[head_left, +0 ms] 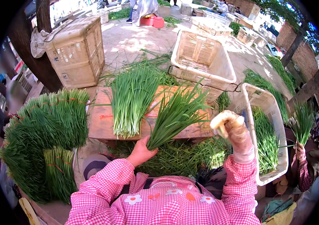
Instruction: The person trims the roots and removes outer leaves from bunches of green leeks by hand, placing the cleaned bunches on a low wooden bench.
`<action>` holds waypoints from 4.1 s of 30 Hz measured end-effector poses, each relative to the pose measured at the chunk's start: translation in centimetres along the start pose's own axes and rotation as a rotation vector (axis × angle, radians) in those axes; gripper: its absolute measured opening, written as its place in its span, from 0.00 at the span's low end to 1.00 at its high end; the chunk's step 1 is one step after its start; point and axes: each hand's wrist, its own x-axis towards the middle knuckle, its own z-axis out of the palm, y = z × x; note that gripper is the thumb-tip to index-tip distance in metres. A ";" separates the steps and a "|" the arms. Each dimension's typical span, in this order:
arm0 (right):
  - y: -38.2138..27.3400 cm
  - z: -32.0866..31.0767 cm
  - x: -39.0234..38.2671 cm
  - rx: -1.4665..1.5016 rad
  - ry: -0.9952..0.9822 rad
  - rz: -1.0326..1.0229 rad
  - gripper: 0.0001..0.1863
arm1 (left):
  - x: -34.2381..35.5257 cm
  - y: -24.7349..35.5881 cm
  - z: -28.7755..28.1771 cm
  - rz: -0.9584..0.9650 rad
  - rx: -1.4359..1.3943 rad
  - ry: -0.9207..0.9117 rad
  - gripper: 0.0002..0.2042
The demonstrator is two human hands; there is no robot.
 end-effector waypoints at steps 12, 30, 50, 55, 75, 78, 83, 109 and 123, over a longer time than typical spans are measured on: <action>1.1 2.4 0.2 -1.190 0.278 -0.294 0.19 | -0.4 -0.5 0.3 0.077 0.245 -0.081 0.23; -0.9 0.8 -1.4 -0.477 0.542 -0.088 0.12 | -1.0 0.8 0.1 0.246 0.471 -0.032 0.24; 4.2 0.7 -1.4 -1.282 0.312 -0.145 0.12 | -1.3 0.8 0.3 0.258 0.490 -0.109 0.28; 4.9 -1.9 -1.5 -0.466 0.724 -0.033 0.06 | -1.4 -0.2 0.2 0.053 0.221 -0.209 0.24; 6.8 -1.9 -1.7 -1.009 0.695 -0.054 0.04 | -1.6 0.9 0.1 -0.075 -0.196 -0.260 0.18; 8.9 -4.4 -1.9 -1.062 0.768 -0.187 0.04 | -0.9 1.6 -0.2 -0.045 -0.155 -0.219 0.16; 7.4 -7.5 -3.2 -0.268 1.047 -0.014 0.12 | -1.2 0.7 -0.5 -0.076 -0.211 -0.144 0.13; 8.3 -1.1 -1.1 -0.581 0.640 -0.015 0.08 | -1.1 0.4 -0.1 -0.038 -0.138 -0.225 0.22; 5.1 4.7 -0.3 -0.408 0.588 -0.023 0.11 | -1.1 0.9 1.1 0.011 -0.111 -0.150 0.22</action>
